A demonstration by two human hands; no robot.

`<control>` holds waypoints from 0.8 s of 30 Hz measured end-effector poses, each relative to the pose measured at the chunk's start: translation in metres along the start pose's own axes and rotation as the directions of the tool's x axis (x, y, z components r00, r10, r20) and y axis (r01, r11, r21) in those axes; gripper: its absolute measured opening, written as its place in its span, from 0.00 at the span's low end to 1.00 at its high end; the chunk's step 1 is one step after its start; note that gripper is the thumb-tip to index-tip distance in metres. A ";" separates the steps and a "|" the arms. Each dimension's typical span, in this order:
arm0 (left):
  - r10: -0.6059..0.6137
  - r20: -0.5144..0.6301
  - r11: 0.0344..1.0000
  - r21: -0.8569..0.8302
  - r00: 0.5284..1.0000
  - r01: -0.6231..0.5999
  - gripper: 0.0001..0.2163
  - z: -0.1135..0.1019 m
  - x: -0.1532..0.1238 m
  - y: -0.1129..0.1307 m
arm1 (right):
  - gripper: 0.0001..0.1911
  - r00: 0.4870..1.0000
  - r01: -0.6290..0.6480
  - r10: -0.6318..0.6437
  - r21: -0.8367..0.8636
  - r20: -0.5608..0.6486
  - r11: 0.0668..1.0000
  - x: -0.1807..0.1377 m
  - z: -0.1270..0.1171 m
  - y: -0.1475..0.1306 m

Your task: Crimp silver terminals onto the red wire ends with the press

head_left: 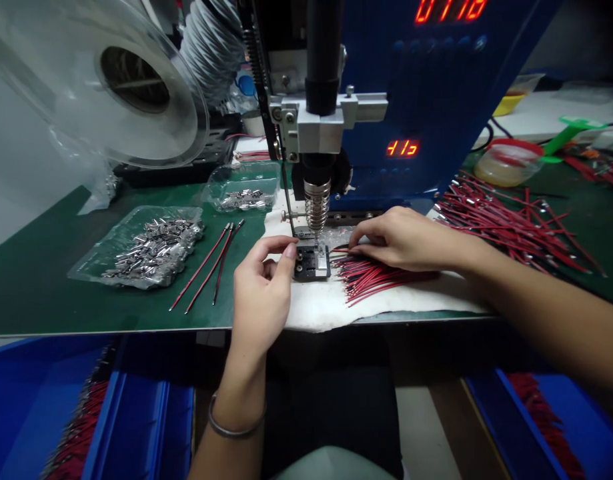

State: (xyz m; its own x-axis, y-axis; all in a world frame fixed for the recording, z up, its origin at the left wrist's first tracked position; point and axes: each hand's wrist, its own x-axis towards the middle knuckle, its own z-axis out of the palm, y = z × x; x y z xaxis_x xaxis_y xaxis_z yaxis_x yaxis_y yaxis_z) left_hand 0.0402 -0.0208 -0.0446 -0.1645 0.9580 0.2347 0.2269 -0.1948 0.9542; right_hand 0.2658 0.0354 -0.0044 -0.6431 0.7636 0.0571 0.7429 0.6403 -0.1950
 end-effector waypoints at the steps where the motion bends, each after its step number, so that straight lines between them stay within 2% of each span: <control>1: -0.002 -0.002 1.000 0.001 1.000 0.002 0.09 0.000 0.000 0.000 | 0.11 1.000 0.004 -0.004 0.024 -0.004 1.000 0.000 -0.001 0.000; 4: -0.003 -0.009 1.000 0.011 1.000 0.003 0.08 0.000 -0.001 0.001 | 0.11 0.999 0.031 -0.027 0.089 -0.047 0.996 -0.002 -0.002 0.001; 9: -0.013 0.006 1.000 0.006 1.000 0.013 0.07 -0.001 0.000 0.000 | 0.11 0.986 0.153 -0.136 0.191 -0.100 0.969 -0.004 -0.001 0.003; 12: -0.004 0.013 1.000 0.011 1.000 0.004 0.07 -0.001 0.000 0.000 | 0.11 0.980 0.179 -0.159 0.186 -0.116 0.966 -0.003 0.001 0.005; 17: 0.051 -0.014 0.998 0.036 0.999 -0.051 0.07 0.002 -0.006 0.012 | 0.14 0.986 0.162 -0.155 0.141 -0.060 0.977 -0.001 0.005 0.008; 21: 0.071 -0.056 0.996 -0.059 0.996 -0.074 0.08 0.007 -0.008 0.017 | 0.13 0.980 0.196 -0.190 0.146 -0.050 0.970 0.002 0.009 0.010; 24: 0.022 -0.071 0.986 -0.163 0.997 -0.033 0.09 0.013 -0.003 0.010 | 0.12 0.981 0.190 -0.183 0.137 -0.065 0.972 0.003 0.012 0.009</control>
State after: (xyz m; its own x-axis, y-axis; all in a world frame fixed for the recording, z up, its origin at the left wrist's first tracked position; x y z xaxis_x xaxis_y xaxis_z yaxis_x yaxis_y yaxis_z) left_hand 0.0550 -0.0230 -0.0379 -0.2268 0.9363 0.2681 0.0728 -0.2581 0.9634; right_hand 0.2683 0.0422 -0.0173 -0.7546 0.6376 0.1549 0.5746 0.7562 -0.3130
